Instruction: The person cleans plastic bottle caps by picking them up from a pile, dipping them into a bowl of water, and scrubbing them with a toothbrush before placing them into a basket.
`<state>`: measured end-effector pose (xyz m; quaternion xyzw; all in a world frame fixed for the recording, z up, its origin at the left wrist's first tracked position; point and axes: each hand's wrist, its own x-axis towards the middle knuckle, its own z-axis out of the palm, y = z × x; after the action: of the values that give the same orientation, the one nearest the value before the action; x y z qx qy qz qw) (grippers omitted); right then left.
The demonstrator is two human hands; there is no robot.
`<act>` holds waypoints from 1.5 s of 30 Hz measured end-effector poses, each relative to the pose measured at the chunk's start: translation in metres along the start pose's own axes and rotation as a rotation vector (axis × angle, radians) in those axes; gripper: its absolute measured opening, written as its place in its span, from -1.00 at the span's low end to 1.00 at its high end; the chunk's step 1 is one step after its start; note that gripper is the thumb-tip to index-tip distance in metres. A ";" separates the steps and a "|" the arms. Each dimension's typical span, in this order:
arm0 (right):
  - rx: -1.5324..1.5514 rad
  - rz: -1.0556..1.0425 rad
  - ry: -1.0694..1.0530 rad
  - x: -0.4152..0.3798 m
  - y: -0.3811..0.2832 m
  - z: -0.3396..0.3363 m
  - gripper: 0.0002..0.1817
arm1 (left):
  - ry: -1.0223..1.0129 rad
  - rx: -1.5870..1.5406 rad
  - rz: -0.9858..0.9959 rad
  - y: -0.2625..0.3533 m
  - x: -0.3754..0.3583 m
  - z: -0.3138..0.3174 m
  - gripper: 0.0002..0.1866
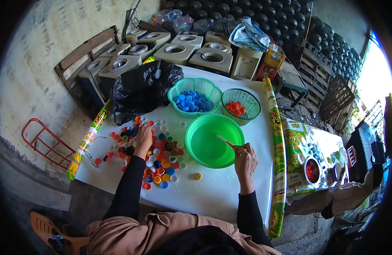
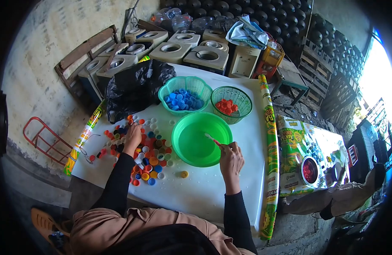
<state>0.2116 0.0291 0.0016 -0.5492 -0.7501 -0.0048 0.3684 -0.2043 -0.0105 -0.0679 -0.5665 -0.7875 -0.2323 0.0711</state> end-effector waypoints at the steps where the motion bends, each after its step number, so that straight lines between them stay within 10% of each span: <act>1: -0.007 -0.015 -0.025 0.000 -0.004 0.000 -0.90 | -0.006 0.005 0.011 -0.001 0.001 0.001 -0.76; 9: -0.005 -0.002 -0.102 -0.003 -0.013 -0.008 -0.88 | 0.172 0.076 0.151 -0.018 0.000 0.023 -0.75; 14: 0.102 0.071 -0.063 -0.012 -0.014 -0.018 -0.92 | -0.008 -0.707 -0.090 0.086 0.003 -0.045 -0.69; 21: 0.288 0.094 0.003 -0.024 -0.042 -0.029 -0.91 | -0.224 -0.948 0.077 0.184 -0.011 -0.026 -0.74; 31: 0.149 0.164 0.049 -0.021 -0.026 -0.029 -0.90 | -0.384 -1.101 -0.054 0.190 -0.015 -0.008 -0.74; 34: 0.169 0.180 0.004 -0.025 -0.027 -0.028 -0.91 | -0.468 -1.640 -0.277 0.189 -0.018 0.001 -0.77; 45: 0.133 0.113 -0.044 -0.013 -0.027 -0.030 -0.91 | -0.436 -1.504 -0.259 0.189 -0.013 0.008 -0.73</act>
<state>0.2075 -0.0049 0.0268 -0.5651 -0.7244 0.0777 0.3872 -0.0238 0.0299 -0.0261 -0.3993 -0.4753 -0.5922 -0.5138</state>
